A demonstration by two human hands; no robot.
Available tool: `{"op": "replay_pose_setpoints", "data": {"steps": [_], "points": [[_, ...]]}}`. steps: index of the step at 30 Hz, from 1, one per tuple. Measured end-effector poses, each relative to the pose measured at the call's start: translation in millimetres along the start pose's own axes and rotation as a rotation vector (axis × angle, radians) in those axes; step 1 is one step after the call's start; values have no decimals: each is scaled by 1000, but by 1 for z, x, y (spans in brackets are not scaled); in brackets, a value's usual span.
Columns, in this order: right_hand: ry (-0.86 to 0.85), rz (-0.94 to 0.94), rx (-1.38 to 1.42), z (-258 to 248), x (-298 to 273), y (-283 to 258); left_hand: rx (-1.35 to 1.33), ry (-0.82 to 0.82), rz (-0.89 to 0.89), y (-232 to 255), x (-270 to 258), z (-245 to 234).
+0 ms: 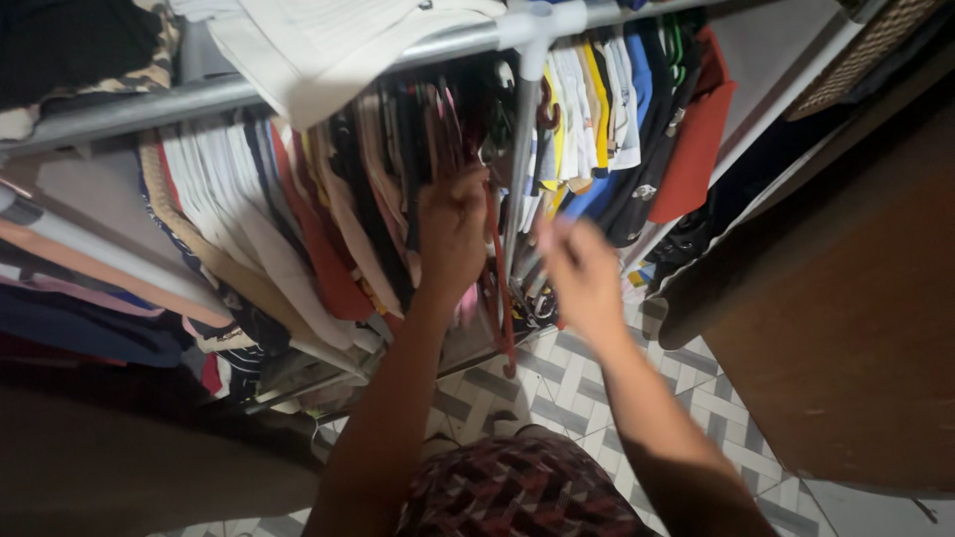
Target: The person places a pink garment onto a hanger, hangs the garment on a rack in a closet, and then removes several empty hangers from the rack.
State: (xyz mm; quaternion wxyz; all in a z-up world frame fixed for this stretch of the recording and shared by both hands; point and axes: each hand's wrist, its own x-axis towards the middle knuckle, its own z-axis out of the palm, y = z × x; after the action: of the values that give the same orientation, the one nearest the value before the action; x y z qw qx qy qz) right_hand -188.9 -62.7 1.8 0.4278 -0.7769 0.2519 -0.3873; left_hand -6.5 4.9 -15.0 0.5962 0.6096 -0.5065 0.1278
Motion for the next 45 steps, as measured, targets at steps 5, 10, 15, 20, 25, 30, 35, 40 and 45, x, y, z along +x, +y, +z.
{"op": "replay_pose_setpoints", "data": {"steps": [5,10,15,20,25,30,35,40,45], "points": [[148,-287,94,5,122,-5,-733,-95,-483,23,21,1],[-126,172,308,18,202,-5,-677,-70,-600,32,23,8],[-325,152,87,19,233,-7,-247,-5,-273,14,19,16],[-227,-144,-206,30,247,19,-282,-10,-507,12,42,16],[-63,-524,-308,22,223,32,-266,-113,-679,6,33,16],[-73,-327,-304,-8,155,25,-353,-90,-230,-21,2,30],[-92,-230,-242,-38,65,26,-276,-107,-499,7,-11,17],[-193,-98,-285,-85,1,-1,-187,-73,-579,39,-6,27],[-365,-127,-350,-103,-39,-39,-111,36,-242,46,-32,71]]}}
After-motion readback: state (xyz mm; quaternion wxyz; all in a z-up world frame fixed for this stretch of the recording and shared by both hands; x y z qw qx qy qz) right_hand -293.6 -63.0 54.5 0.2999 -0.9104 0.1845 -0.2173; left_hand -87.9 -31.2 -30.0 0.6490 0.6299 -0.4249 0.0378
